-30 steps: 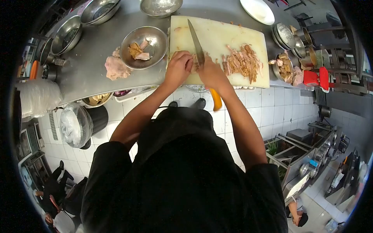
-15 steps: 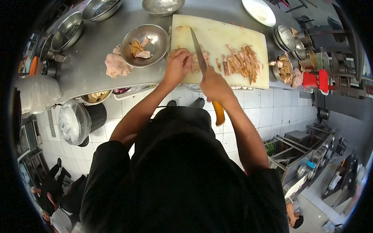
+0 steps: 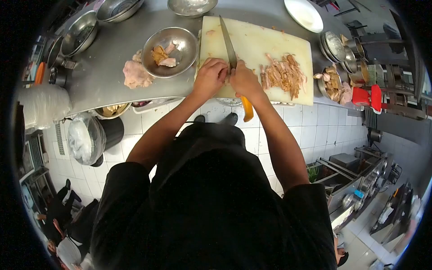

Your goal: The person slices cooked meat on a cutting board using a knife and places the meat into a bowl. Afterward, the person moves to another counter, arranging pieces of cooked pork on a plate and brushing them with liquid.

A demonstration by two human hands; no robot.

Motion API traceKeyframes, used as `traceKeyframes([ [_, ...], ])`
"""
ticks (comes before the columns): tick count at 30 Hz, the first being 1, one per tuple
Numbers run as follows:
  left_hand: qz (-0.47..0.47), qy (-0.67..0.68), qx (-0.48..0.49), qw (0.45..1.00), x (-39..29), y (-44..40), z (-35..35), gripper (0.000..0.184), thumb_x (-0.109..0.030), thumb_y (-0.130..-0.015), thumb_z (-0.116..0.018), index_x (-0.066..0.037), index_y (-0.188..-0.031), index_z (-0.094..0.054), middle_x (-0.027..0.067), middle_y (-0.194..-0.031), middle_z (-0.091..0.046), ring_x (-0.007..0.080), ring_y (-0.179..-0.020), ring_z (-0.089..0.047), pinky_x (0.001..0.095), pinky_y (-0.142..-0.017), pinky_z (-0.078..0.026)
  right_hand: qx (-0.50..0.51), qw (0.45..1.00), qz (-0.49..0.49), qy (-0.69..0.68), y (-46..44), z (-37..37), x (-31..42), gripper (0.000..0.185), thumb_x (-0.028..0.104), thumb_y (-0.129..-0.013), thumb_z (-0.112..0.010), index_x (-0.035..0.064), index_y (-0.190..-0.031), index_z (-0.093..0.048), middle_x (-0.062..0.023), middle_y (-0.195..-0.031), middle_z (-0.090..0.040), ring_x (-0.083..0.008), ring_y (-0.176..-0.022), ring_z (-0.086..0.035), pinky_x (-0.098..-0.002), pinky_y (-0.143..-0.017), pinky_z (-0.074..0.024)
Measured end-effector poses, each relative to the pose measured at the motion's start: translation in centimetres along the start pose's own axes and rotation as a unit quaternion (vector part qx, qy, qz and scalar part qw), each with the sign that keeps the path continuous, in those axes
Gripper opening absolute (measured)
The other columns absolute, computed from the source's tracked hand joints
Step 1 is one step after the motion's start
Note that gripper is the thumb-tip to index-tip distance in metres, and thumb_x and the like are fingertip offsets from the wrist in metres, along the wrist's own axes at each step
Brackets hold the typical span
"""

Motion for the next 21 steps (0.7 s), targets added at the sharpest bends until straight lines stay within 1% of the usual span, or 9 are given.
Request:
traceKeyframes([
  [1, -0.005, 0.0, -0.001, 1.0, 0.0, -0.2, 0.0, 0.01, 0.001, -0.075, -0.065, 0.0, -0.085, -0.066, 0.011, -0.092, -0.065, 0.0298, -0.088, -0.06, 0.0383, -0.079, -0.05, 0.028, 0.999, -0.014, 0.005, 0.0, 0.4, 1.0, 0.029, 0.023, -0.097, -0.042, -0.0055, -0.104, -0.042, -0.0262, -0.075, -0.063, -0.031, -0.047, -0.062, -0.0442, -0.048, -0.0507],
  [2, -0.002, 0.01, -0.011, 1.0, 0.2, -0.2, 0.3, 0.01, 0.001, -0.076, -0.066, 0.0, -0.086, -0.067, 0.011, -0.092, -0.065, 0.03, -0.088, -0.06, 0.038, -0.079, -0.05, 0.039, 0.999, -0.007, -0.029, 1.3, 1.0, 1.9, 0.027, 0.016, -0.095, -0.038, -0.0074, -0.108, -0.042, -0.0276, -0.076, -0.063, -0.037, -0.051, -0.063, -0.0414, -0.05, -0.0538],
  [3, 0.005, 0.022, -0.02, 1.0, 0.4, 0.1, 0.5, 0.011, 0.0, -0.076, -0.066, 0.001, -0.087, -0.067, 0.011, -0.092, -0.065, 0.0302, -0.088, -0.06, 0.0377, -0.08, -0.049, 0.041, 0.999, -0.008, -0.029, 3.0, 1.6, 2.7, 0.027, 0.016, -0.095, -0.038, -0.0074, -0.108, -0.042, -0.0276, -0.076, -0.063, -0.037, -0.051, -0.063, -0.0414, -0.05, -0.0538],
  [5, 0.011, 0.019, -0.035, 0.999, 0.4, 0.4, 0.8, 0.01, 0.0, -0.076, -0.066, 0.001, -0.086, -0.067, 0.011, -0.092, -0.065, 0.0302, -0.088, -0.06, 0.0373, -0.079, -0.049, 0.08, 0.995, -0.065, -0.007, 6.2, 1.5, 2.4, 0.024, 0.015, -0.096, -0.038, -0.0076, -0.102, -0.042, -0.0286, -0.074, -0.062, -0.0379, -0.052, -0.064, -0.0425, -0.051, -0.0536],
  [10, 0.003, 0.021, -0.044, 0.999, 0.1, 0.3, 1.0, 0.008, 0.0, -0.076, -0.066, 0.0, -0.083, -0.066, 0.0112, -0.092, -0.065, 0.0302, -0.087, -0.059, 0.0369, -0.08, -0.049, 0.068, 0.99, -0.095, 0.073, 10.2, -0.9, -1.4, 0.022, 0.012, -0.093, -0.043, -0.0079, -0.102, -0.041, -0.0351, -0.075, -0.061, -0.0516, -0.075, -0.062, -0.0577, -0.073, -0.0487],
  [15, -0.018, -0.003, -0.017, 1.0, -0.2, 0.2, 0.3, 0.008, 0.0, -0.075, -0.066, 0.0, -0.083, -0.066, 0.0111, -0.092, -0.065, 0.0303, -0.087, -0.06, 0.038, -0.079, -0.05, -0.033, 0.997, 0.015, 0.071, 4.9, -2.7, -2.1, 0.027, 0.015, -0.091, -0.045, -0.0079, -0.105, -0.041, -0.0365, -0.08, -0.061, -0.0526, -0.081, -0.06, -0.058, -0.074, -0.0479],
  [18, -0.021, -0.002, -0.012, 1.0, -0.1, 0.2, 0.2, 0.008, 0.001, -0.076, -0.065, 0.0, -0.083, -0.066, 0.0112, -0.092, -0.065, 0.0302, -0.087, -0.06, 0.0378, -0.079, -0.05, -0.037, 0.998, 0.022, 0.039, 1.4, -1.5, -1.5, 0.026, 0.014, -0.091, -0.044, -0.008, -0.104, -0.041, -0.034, -0.081, -0.062, -0.048, -0.072, -0.063, -0.0541, -0.068, -0.0509],
  [20, -0.016, 0.012, -0.02, 1.0, 0.3, 0.2, 0.1, 0.007, 0.0, -0.076, -0.065, 0.0, -0.083, -0.066, 0.0113, -0.092, -0.065, 0.0303, -0.088, -0.06, 0.0374, -0.079, -0.05, 0.039, 0.999, -0.01, -0.002, 1.4, 0.6, 1.5, 0.025, 0.015, -0.092, -0.043, -0.0079, -0.102, -0.042, -0.0317, -0.082, -0.063, -0.0403, -0.061, -0.065, -0.048, -0.06, -0.0532],
  [21, 0.0, 0.021, -0.027, 0.999, 0.7, 0.3, 0.3, 0.007, 0.0, -0.077, -0.066, 0.0, -0.084, -0.066, 0.0114, -0.093, -0.065, 0.0304, -0.089, -0.06, 0.0371, -0.079, -0.05, 0.037, 0.999, -0.009, -0.004, 2.1, 1.5, 2.6, 0.025, 0.015, -0.092, -0.043, -0.0079, -0.102, -0.042, -0.0317, -0.082, -0.063, -0.0403, -0.061, -0.065, -0.048, -0.06, -0.0532],
])
Point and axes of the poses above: each hand's wrist, its own y-axis away from the middle knuckle, its own z-axis out of the back of the hand, x = y × z, the point moved 8 cm from there along -y, towards the middle knuckle
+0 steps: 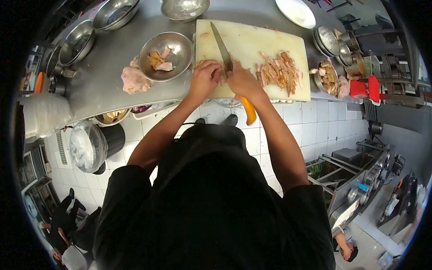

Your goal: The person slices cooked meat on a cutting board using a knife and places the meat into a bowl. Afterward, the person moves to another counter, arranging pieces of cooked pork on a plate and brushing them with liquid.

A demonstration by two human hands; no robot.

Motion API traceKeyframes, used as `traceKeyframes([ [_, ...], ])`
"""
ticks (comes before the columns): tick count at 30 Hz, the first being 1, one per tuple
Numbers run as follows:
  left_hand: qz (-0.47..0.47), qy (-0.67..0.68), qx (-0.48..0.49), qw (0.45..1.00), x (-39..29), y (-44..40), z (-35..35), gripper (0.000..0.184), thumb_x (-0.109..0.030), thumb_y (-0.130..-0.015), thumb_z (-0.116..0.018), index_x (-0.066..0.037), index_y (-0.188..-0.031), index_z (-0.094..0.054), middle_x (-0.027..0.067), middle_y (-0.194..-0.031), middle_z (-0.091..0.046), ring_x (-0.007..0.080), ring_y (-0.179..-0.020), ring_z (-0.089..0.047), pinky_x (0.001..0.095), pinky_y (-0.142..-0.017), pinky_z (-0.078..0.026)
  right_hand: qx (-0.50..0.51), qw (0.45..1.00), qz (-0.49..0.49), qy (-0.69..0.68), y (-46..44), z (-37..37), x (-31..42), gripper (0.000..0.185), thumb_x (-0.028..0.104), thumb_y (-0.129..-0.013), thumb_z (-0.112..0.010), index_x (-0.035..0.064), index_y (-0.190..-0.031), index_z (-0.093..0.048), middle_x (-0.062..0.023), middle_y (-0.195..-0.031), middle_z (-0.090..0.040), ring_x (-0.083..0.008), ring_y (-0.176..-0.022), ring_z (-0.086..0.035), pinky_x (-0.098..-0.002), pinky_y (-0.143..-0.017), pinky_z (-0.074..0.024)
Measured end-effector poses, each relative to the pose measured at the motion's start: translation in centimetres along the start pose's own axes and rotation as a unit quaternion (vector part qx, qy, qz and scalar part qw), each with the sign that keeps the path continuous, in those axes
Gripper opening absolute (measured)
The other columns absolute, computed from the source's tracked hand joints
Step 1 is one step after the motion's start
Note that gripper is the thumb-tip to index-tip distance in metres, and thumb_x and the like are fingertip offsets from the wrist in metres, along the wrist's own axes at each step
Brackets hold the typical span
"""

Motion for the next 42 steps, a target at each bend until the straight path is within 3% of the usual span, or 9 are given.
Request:
traceKeyframes([
  [7, 0.009, -0.008, -0.024, 1.0, -0.4, 0.0, 0.8, 0.007, -0.002, -0.076, -0.067, 0.001, -0.082, -0.066, 0.0106, -0.091, -0.065, 0.0298, -0.089, -0.059, 0.0372, -0.079, -0.049, 0.054, 0.993, -0.085, 0.061, 7.9, -3.2, -4.0, 0.023, 0.012, -0.092, -0.041, -0.008, -0.102, -0.042, -0.0346, -0.082, -0.062, -0.0473, -0.07, -0.064, -0.0534, -0.069, -0.0513],
  [12, 0.008, -0.034, 0.026, 0.999, -0.8, 0.1, -0.1, 0.007, -0.001, -0.073, -0.066, 0.001, -0.08, -0.065, 0.0108, -0.09, -0.064, 0.0301, -0.088, -0.059, 0.0384, -0.078, -0.049, -0.046, 0.992, 0.018, 0.113, 4.6, -4.7, -4.3, 0.025, 0.012, -0.091, -0.042, -0.0092, -0.105, -0.042, -0.0367, -0.083, -0.061, -0.0516, -0.09, -0.061, -0.0568, -0.081, -0.0468],
  [22, 0.014, -0.019, -0.047, 0.999, 0.2, 0.2, 0.8, 0.006, -0.003, -0.075, -0.067, 0.0, -0.081, -0.066, 0.0111, -0.09, -0.066, 0.03, -0.087, -0.059, 0.0384, -0.079, -0.049, 0.035, 0.999, -0.034, 0.025, 3.4, -0.9, -0.8, 0.025, 0.017, -0.096, -0.039, -0.0061, -0.105, -0.041, -0.0282, -0.073, -0.062, -0.032, -0.048, -0.063, -0.0439, -0.047, -0.0523],
  [24, 0.026, -0.022, -0.064, 0.997, 0.3, 0.2, 1.4, 0.005, -0.004, -0.077, -0.068, -0.001, -0.081, -0.066, 0.0104, -0.089, -0.066, 0.0293, -0.087, -0.06, 0.0384, -0.08, -0.049, 0.069, 0.992, -0.101, 0.041, 6.4, -1.2, -0.7, 0.019, 0.009, -0.089, -0.04, -0.0071, -0.099, -0.043, -0.0345, -0.083, -0.063, -0.0423, -0.065, -0.066, -0.0493, -0.068, -0.0539],
  [26, 0.02, -0.026, -0.049, 0.998, -0.2, 0.2, 1.4, 0.006, -0.004, -0.076, -0.068, -0.001, -0.081, -0.066, 0.0103, -0.089, -0.065, 0.0293, -0.087, -0.06, 0.0384, -0.08, -0.049, 0.017, 0.994, -0.041, 0.098, 6.7, -2.6, -3.3, 0.021, 0.015, -0.097, -0.04, -0.0057, -0.097, -0.04, -0.0266, -0.068, -0.061, -0.0327, -0.048, -0.062, -0.0441, -0.045, -0.0515],
  [28, 0.013, -0.027, -0.032, 0.999, -0.3, 0.2, 0.9, 0.006, -0.003, -0.076, -0.067, -0.001, -0.081, -0.066, 0.0103, -0.088, -0.065, 0.0293, -0.087, -0.059, 0.0385, -0.08, -0.049, 0.004, 0.994, -0.026, 0.105, 6.7, -3.4, -3.6, 0.021, 0.015, -0.097, -0.04, -0.006, -0.096, -0.04, -0.0271, -0.066, -0.061, -0.0356, -0.049, -0.062, -0.0464, -0.048, -0.0517],
  [30, -0.015, -0.027, 0.006, 1.0, -0.6, 0.1, 0.1, 0.006, -0.002, -0.074, -0.067, -0.001, -0.08, -0.066, 0.01, -0.088, -0.065, 0.0294, -0.087, -0.06, 0.0383, -0.079, -0.049, 0.005, 0.996, -0.064, 0.053, 6.4, -4.1, -4.1, 0.02, 0.009, -0.087, -0.044, -0.0068, -0.1, -0.041, -0.0383, -0.087, -0.06, -0.0538, -0.087, -0.059, -0.0576, -0.083, -0.0451],
  [36, -0.017, -0.033, 0.031, 0.999, -0.5, -0.1, -0.2, 0.008, -0.001, -0.073, -0.066, -0.001, -0.081, -0.066, 0.0105, -0.089, -0.065, 0.0305, -0.087, -0.06, 0.0382, -0.078, -0.049, -0.059, 0.996, 0.067, 0.026, -1.0, -3.6, -3.1, 0.025, 0.01, -0.088, -0.045, -0.0084, -0.104, -0.042, -0.0338, -0.081, -0.062, -0.0492, -0.076, -0.063, -0.0542, -0.072, -0.0496],
  [42, 0.033, -0.005, -0.05, 0.998, 0.6, 0.0, 1.1, 0.006, -0.002, -0.076, -0.067, 0.0, -0.081, -0.067, 0.0108, -0.09, -0.066, 0.0299, -0.087, -0.06, 0.0384, -0.078, -0.049, 0.037, 0.999, -0.037, -0.005, 2.6, -1.1, -0.6, 0.021, 0.009, -0.088, -0.045, -0.0085, -0.1, -0.044, -0.0317, -0.077, -0.063, -0.0363, -0.053, -0.065, -0.0427, -0.056, -0.0539],
])
Point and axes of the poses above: each hand's wrist, its own y-axis away from the middle knuckle, its own z-axis out of the back of the hand, x = y × z, the point moved 8 cm from there along -y, towards the middle knuckle
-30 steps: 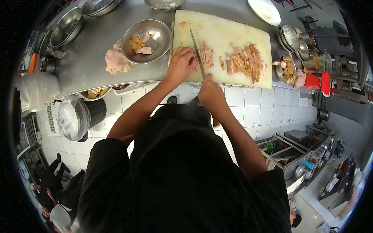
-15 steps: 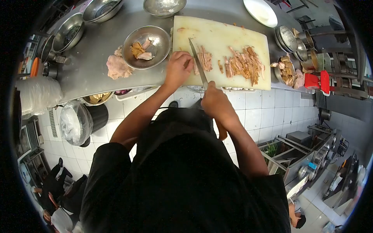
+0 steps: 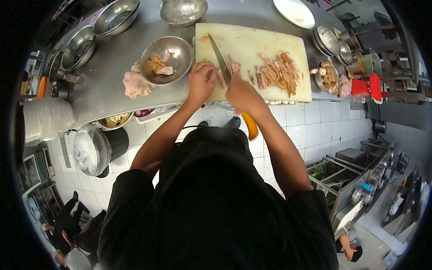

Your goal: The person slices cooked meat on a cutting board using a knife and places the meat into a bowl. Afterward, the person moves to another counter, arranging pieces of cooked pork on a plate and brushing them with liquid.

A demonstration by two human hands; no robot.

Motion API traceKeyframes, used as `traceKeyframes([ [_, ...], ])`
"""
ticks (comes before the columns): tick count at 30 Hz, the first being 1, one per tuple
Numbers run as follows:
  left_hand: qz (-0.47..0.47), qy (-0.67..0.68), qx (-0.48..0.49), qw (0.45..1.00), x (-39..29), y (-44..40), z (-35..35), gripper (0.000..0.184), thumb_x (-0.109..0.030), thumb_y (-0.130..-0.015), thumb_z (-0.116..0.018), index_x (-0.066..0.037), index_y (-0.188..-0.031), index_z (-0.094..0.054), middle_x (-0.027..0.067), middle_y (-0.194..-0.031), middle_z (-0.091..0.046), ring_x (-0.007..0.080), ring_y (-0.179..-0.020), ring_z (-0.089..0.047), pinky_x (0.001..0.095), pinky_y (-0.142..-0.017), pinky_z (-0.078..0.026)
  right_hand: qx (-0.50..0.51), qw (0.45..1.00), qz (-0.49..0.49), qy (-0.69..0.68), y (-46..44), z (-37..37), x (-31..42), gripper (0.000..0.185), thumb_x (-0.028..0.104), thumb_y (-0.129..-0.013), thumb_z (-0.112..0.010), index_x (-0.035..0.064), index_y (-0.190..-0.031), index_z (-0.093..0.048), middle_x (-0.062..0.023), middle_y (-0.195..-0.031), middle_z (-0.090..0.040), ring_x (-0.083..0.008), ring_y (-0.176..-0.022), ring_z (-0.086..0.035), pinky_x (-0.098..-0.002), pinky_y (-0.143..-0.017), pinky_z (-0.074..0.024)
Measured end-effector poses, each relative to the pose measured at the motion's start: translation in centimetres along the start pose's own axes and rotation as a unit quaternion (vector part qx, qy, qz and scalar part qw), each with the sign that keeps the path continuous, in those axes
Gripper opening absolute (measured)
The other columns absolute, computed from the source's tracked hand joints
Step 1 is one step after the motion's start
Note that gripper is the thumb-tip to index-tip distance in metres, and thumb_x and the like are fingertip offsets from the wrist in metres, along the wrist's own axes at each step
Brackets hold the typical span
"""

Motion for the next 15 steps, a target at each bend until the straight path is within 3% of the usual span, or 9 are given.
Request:
traceKeyframes([
  [1, 0.005, -0.001, -0.002, 1.0, 0.0, 0.0, 0.1, 0.006, -0.002, -0.076, -0.067, 0.0, -0.081, -0.067, 0.0108, -0.09, -0.066, 0.0299, -0.087, -0.06, 0.0384, -0.078, -0.049, 0.004, 1.0, 0.0, 0.003, 1.1, -0.5, -0.4, 0.021, 0.009, -0.088, -0.045, -0.0085, -0.1, -0.044, -0.0317, -0.077, -0.063, -0.0363, -0.053, -0.065, -0.0427, -0.056, -0.0539],
  [3, 0.006, 0.006, -0.006, 1.0, -0.1, 0.0, 0.3, 0.005, -0.003, -0.077, -0.068, 0.0, -0.081, -0.067, 0.0104, -0.09, -0.066, 0.0295, -0.087, -0.06, 0.0381, -0.078, -0.049, 0.004, 1.0, -0.016, 0.027, 2.9, -1.1, -1.4, 0.022, 0.014, -0.097, -0.039, -0.0078, -0.099, -0.041, -0.0265, -0.068, -0.06, -0.0337, -0.045, -0.061, -0.0426, -0.044, -0.0506],
  [7, -0.007, -0.006, -0.005, 1.0, -0.3, -0.1, 0.2, 0.004, -0.003, -0.076, -0.069, -0.001, -0.08, -0.068, 0.01, -0.089, -0.066, 0.0294, -0.086, -0.061, 0.0378, -0.078, -0.049, -0.053, 0.996, 0.044, 0.052, 2.4, -2.7, -3.0, 0.021, 0.014, -0.098, -0.038, -0.007, -0.096, -0.04, -0.029, -0.065, -0.059, -0.0365, -0.045, -0.061, -0.0449, -0.045, -0.051],
  [11, -0.019, -0.002, 0.044, 0.999, -0.6, 0.2, -0.7, 0.004, -0.002, -0.074, -0.068, -0.001, -0.078, -0.067, 0.0096, -0.088, -0.066, 0.029, -0.087, -0.061, 0.0379, -0.078, -0.049, -0.056, 0.996, 0.04, 0.057, 2.1, -3.4, -3.2, 0.021, 0.013, -0.098, -0.038, -0.0071, -0.096, -0.04, -0.0305, -0.066, -0.06, -0.0375, -0.046, -0.061, -0.0452, -0.046, -0.0511],
  [13, -0.017, -0.009, 0.051, 0.998, -0.5, 0.3, -0.7, 0.004, -0.001, -0.073, -0.068, -0.001, -0.077, -0.067, 0.0096, -0.088, -0.066, 0.029, -0.086, -0.06, 0.038, -0.078, -0.049, -0.033, 0.999, -0.011, 0.025, 2.0, -3.5, -3.3, 0.023, 0.009, -0.089, -0.044, -0.0091, -0.103, -0.041, -0.0388, -0.086, -0.06, -0.0541, -0.088, -0.059, -0.058, -0.083, -0.0445],
  [15, -0.023, -0.016, 0.072, 0.997, -0.7, 0.2, -1.0, 0.006, 0.0, -0.072, -0.067, -0.001, -0.077, -0.067, 0.01, -0.087, -0.066, 0.0294, -0.086, -0.06, 0.038, -0.078, -0.049, -0.063, 0.996, 0.031, 0.058, -0.4, -4.1, -3.2, 0.023, 0.011, -0.09, -0.044, -0.0085, -0.103, -0.042, -0.0383, -0.087, -0.061, -0.0527, -0.083, -0.061, -0.0568, -0.08, -0.0462],
])
Point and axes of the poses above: each hand's wrist, its own y-axis away from the middle knuckle, its own z-axis out of the back of the hand, x = y × z, the point moved 8 cm from there along -y, towards the middle knuckle
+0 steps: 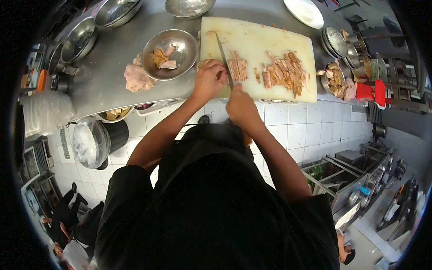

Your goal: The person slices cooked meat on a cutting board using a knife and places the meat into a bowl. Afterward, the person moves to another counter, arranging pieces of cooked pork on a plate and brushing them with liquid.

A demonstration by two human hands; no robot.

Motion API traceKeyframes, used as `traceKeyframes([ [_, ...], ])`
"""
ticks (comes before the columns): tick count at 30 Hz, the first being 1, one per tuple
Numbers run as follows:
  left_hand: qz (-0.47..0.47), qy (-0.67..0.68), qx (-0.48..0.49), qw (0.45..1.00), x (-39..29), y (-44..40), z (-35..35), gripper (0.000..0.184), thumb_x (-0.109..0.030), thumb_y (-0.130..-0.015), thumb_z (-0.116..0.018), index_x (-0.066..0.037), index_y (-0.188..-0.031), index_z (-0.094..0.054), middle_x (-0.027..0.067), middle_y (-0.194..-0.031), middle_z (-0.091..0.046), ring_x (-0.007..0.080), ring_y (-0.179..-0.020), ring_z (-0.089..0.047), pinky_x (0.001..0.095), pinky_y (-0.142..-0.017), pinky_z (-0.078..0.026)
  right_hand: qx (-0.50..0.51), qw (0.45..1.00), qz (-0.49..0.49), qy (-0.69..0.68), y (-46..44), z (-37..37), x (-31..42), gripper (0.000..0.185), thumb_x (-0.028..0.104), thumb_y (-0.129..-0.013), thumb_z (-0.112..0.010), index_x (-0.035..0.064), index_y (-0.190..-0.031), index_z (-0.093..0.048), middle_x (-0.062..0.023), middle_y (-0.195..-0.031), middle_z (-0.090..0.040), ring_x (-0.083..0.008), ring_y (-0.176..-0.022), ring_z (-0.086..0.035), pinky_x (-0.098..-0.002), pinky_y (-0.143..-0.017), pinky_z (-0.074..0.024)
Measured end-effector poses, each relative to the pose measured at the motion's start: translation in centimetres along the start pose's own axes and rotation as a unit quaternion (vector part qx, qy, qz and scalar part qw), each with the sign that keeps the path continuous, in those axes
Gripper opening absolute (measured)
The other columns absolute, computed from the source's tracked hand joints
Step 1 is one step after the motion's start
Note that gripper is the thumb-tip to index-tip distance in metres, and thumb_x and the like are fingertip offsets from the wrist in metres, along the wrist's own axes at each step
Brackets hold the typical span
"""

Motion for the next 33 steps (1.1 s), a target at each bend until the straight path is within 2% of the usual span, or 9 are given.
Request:
traceKeyframes([
  [5, -0.025, -0.015, 0.009, 1.0, -0.6, -0.2, -0.2, 0.007, 0.0, -0.072, -0.067, -0.001, -0.079, -0.066, 0.0113, -0.086, -0.065, 0.0307, -0.087, -0.06, 0.0381, -0.08, -0.049, 0.014, 0.99, 0.011, -0.14, -3.1, 4.1, 2.6, 0.027, 0.016, -0.092, -0.045, -0.0079, -0.105, -0.044, -0.0355, -0.084, -0.062, -0.0455, -0.064, -0.064, -0.051, -0.068, -0.0523],
  [10, -0.024, -0.015, -0.012, 1.0, -1.2, -0.2, 0.4, 0.008, -0.002, -0.075, -0.067, -0.001, -0.082, -0.068, 0.0127, -0.088, -0.065, 0.0325, -0.091, -0.059, 0.0405, -0.082, -0.048, -0.096, 0.993, 0.019, -0.063, -1.3, 7.5, -1.3, 0.03, 0.017, -0.094, -0.047, -0.007, -0.112, -0.046, -0.027, -0.075, -0.064, -0.0339, -0.051, -0.064, -0.043, -0.049, -0.0508],
  [13, 0.021, -0.065, -0.006, 0.998, -3.7, 1.0, 1.3, 0.024, -0.003, -0.074, -0.069, 0.004, -0.097, -0.066, 0.0201, -0.095, -0.061, 0.0377, -0.092, -0.057, 0.0446, -0.085, -0.046, -0.105, 0.98, -0.044, -0.165, 3.5, 9.4, -4.1, 0.026, 0.018, -0.095, -0.047, -0.0043, -0.108, -0.048, -0.021, -0.069, -0.062, -0.0276, -0.045, -0.06, -0.039, -0.045, -0.0487],
  [16, 0.169, -0.113, 0.149, 0.968, -4.3, 1.9, -0.9, 0.072, -0.008, -0.067, -0.077, 0.007, -0.13, -0.044, 0.0279, -0.113, -0.05, 0.0425, -0.106, -0.052, 0.0453, -0.09, -0.046, -0.097, 0.967, -0.088, -0.22, 7.0, 9.9, -7.9, 0.022, 0.017, -0.096, -0.048, -0.0029, -0.105, -0.048, -0.0156, -0.063, -0.057, -0.0228, -0.041, -0.055, -0.0355, -0.042, -0.0472],
  [19, 0.162, -0.109, 0.15, 0.969, -3.7, 0.6, -4.5, 0.07, -0.004, -0.067, -0.075, 0.008, -0.128, -0.044, 0.0272, -0.111, -0.05, 0.042, -0.105, -0.052, 0.0448, -0.091, -0.045, -0.132, 0.951, -0.099, -0.261, 9.9, 10.2, -11.1, 0.018, 0.019, -0.097, -0.047, 0.0016, -0.096, -0.049, -0.0043, -0.059, -0.046, -0.0138, -0.039, -0.048, -0.0292, -0.037, -0.0413],
  [24, 0.086, -0.095, 0.138, 0.982, -2.5, -3.1, -12.3, 0.054, 0.0, -0.071, -0.067, 0.005, -0.122, -0.051, 0.0267, -0.107, -0.053, 0.0425, -0.1, -0.055, 0.0457, -0.088, -0.046, -0.157, 0.926, -0.145, -0.31, 13.2, 11.4, -16.2, 0.015, 0.016, -0.097, -0.046, 0.0022, -0.091, -0.045, -0.0047, -0.059, -0.047, -0.0134, -0.04, -0.048, -0.0289, -0.038, -0.0408],
  [26, 0.061, -0.114, 0.101, 0.986, -2.7, -5.8, -14.5, 0.032, -0.004, -0.072, -0.066, 0.0, -0.104, -0.062, 0.0225, -0.089, -0.062, 0.0405, -0.088, -0.059, 0.0459, -0.08, -0.049, -0.172, 0.915, -0.163, -0.326, 14.5, 12.4, -18.6, 0.017, 0.017, -0.097, -0.047, 0.0011, -0.092, -0.045, -0.0079, -0.059, -0.049, -0.016, -0.04, -0.05, -0.0314, -0.039, -0.042],
  [31, 0.047, -0.145, 0.198, 0.968, -8.3, -11.0, -17.5, 0.04, 0.002, -0.073, -0.062, 0.004, -0.113, -0.061, 0.0259, -0.108, -0.06, 0.0429, -0.099, -0.057, 0.0456, -0.088, -0.047, -0.215, 0.883, -0.181, -0.375, 17.9, 14.8, -25.5, 0.02, 0.02, -0.098, -0.049, 0.0014, -0.094, -0.044, -0.0103, -0.061, -0.051, -0.0177, -0.042, -0.051, -0.0335, -0.041, -0.0431],
  [33, -0.102, -0.185, 0.138, 0.968, -11.9, -12.7, -18.9, 0.042, -0.001, -0.073, -0.065, 0.002, -0.115, -0.062, 0.0229, -0.111, -0.06, 0.0394, -0.103, -0.056, 0.043, -0.092, -0.045, -0.234, 0.874, -0.19, -0.382, 19.1, 15.8, -28.4, 0.02, 0.02, -0.098, -0.049, 0.0015, -0.093, -0.044, -0.0095, -0.061, -0.051, -0.0173, -0.041, -0.05, -0.033, -0.041, -0.0427],
])
Point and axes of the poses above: each hand's wrist, its own y-axis away from the middle knuckle, its own z-axis out of the back of the hand, x = y × z, the point moved 8 cm from there along -y, towards the middle knuckle
